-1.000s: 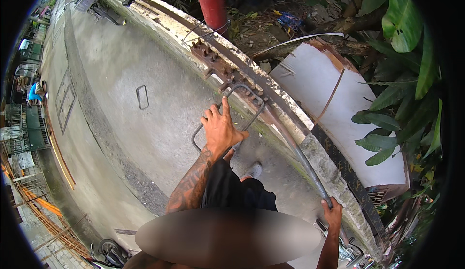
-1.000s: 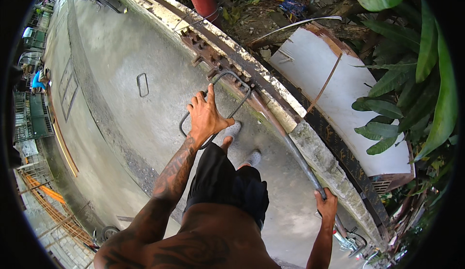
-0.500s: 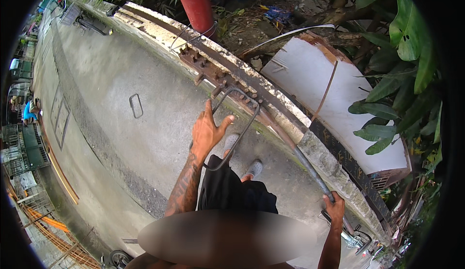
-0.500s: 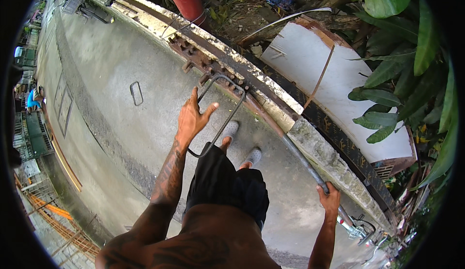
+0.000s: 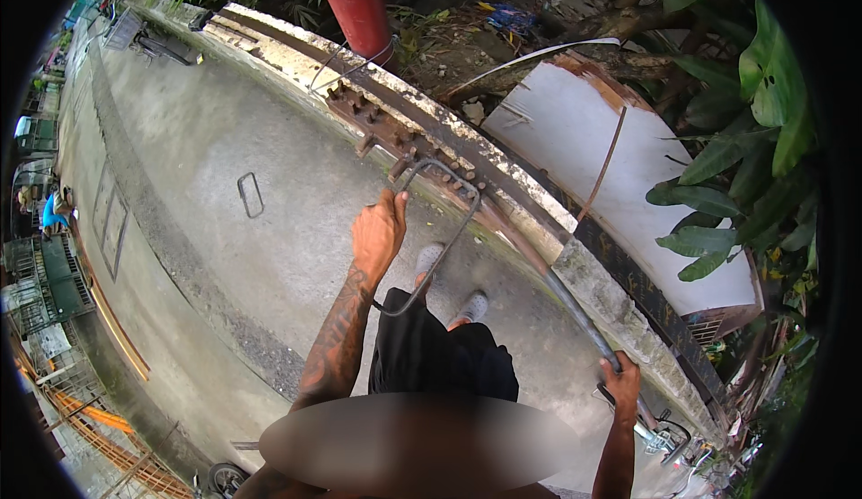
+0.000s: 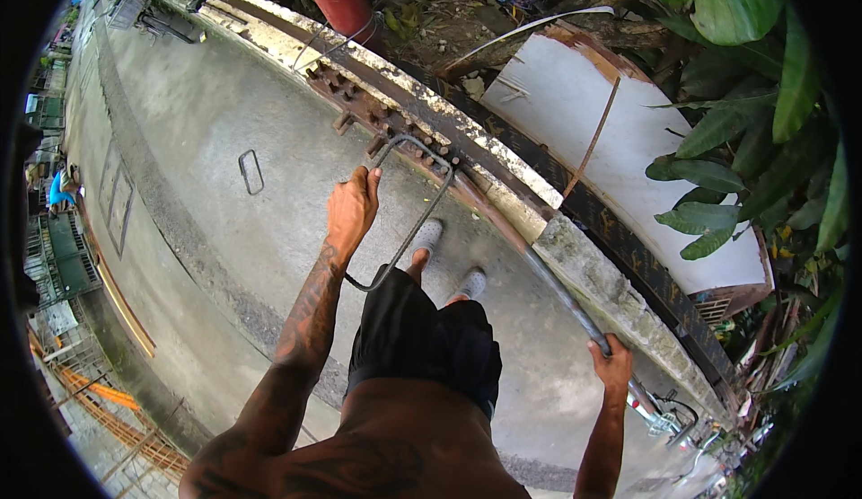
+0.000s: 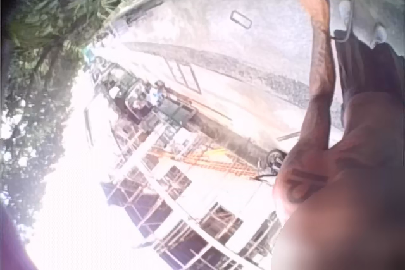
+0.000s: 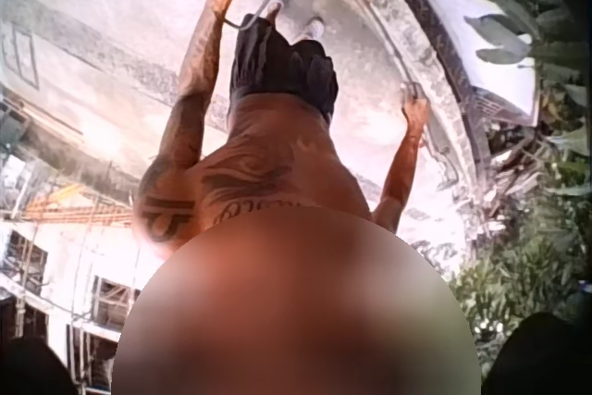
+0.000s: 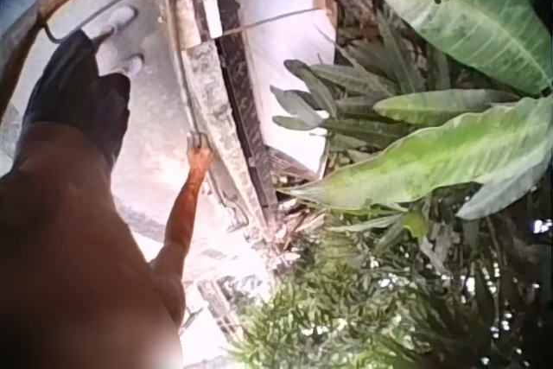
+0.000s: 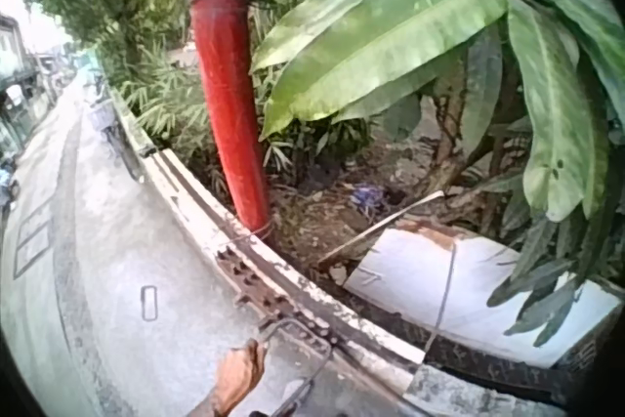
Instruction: The person uses a long metal bar to bend a U-shaped metal rod against a concrete curb, repeatedly adjusting the rod and applying leverage. After completing the bend, the person walks to a nearby workshop where another person cuts metal rods with a chop saw, and the person gathers the cut pieces.
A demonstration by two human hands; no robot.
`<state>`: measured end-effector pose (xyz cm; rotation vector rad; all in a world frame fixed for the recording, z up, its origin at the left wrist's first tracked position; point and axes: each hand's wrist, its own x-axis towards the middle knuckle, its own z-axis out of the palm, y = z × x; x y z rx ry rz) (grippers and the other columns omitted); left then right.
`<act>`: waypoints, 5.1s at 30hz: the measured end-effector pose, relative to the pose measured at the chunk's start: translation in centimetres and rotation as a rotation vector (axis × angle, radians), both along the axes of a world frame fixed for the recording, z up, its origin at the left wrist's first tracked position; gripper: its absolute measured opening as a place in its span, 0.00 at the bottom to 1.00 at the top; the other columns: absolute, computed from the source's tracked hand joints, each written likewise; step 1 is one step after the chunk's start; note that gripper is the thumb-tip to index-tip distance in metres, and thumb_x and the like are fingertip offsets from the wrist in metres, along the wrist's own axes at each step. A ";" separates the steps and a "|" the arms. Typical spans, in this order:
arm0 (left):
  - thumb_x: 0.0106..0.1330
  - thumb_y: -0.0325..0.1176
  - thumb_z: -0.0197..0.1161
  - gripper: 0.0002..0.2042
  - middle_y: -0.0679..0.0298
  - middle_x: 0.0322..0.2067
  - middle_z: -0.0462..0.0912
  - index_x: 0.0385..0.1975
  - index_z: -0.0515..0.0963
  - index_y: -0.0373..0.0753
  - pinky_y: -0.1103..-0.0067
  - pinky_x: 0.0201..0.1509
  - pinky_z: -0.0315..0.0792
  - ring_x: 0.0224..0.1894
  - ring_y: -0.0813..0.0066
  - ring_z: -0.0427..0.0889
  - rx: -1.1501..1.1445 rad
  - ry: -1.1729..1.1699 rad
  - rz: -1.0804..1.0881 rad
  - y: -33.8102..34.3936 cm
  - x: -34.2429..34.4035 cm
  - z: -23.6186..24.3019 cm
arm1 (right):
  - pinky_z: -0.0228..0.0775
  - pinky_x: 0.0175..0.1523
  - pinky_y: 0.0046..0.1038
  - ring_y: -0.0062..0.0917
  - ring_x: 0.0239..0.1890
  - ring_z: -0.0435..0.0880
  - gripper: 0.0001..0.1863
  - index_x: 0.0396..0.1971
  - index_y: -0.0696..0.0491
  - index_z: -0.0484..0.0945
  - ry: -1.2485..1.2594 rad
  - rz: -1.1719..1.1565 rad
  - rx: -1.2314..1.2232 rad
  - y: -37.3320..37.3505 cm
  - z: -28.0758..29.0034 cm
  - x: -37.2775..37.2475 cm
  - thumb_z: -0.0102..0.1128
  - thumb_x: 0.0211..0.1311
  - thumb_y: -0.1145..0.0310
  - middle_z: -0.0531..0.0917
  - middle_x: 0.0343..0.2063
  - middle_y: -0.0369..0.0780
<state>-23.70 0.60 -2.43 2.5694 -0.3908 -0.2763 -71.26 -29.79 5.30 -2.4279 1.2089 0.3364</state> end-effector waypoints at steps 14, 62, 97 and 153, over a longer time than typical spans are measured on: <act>0.34 0.55 0.77 0.64 0.41 0.52 0.67 0.71 0.50 0.25 0.54 0.51 0.62 0.50 0.46 0.69 0.115 0.041 -0.208 -2.1 -2.4 3.4 | 0.67 0.29 0.37 0.42 0.20 0.74 0.18 0.31 0.54 0.79 -0.054 0.003 -0.009 0.2 -0.1 -0.3 0.72 0.55 0.55 0.76 0.18 0.45; 0.42 0.64 0.74 0.65 0.36 0.59 0.64 0.71 0.46 0.25 0.48 0.58 0.66 0.59 0.38 0.68 0.190 0.091 -0.285 -1.8 -2.2 4.0 | 0.75 0.51 0.45 0.48 0.41 0.85 0.19 0.33 0.51 0.86 0.260 -0.324 -0.383 6.3 -4.7 -0.7 0.71 0.44 0.53 0.86 0.32 0.51; 0.72 0.64 0.41 0.39 0.49 0.19 0.82 0.19 0.84 0.32 0.58 0.47 0.72 0.29 0.53 0.84 -0.249 -0.017 -2.165 16.4 -23.6 0.1 | 0.78 0.47 0.44 0.47 0.35 0.86 0.15 0.29 0.51 0.86 0.341 -1.284 -0.433 66.7 -6.8 4.8 0.68 0.51 0.54 0.86 0.29 0.52; 0.67 0.45 0.62 0.33 0.41 0.46 0.78 0.62 0.64 0.24 0.42 0.72 0.44 0.57 0.47 0.72 -0.298 -0.308 -1.578 13.0 -1.3 -2.6 | 0.75 0.37 0.48 0.51 0.35 0.85 0.27 0.35 0.55 0.84 0.234 -1.634 0.215 98.5 -8.1 18.0 0.65 0.57 0.42 0.85 0.30 0.53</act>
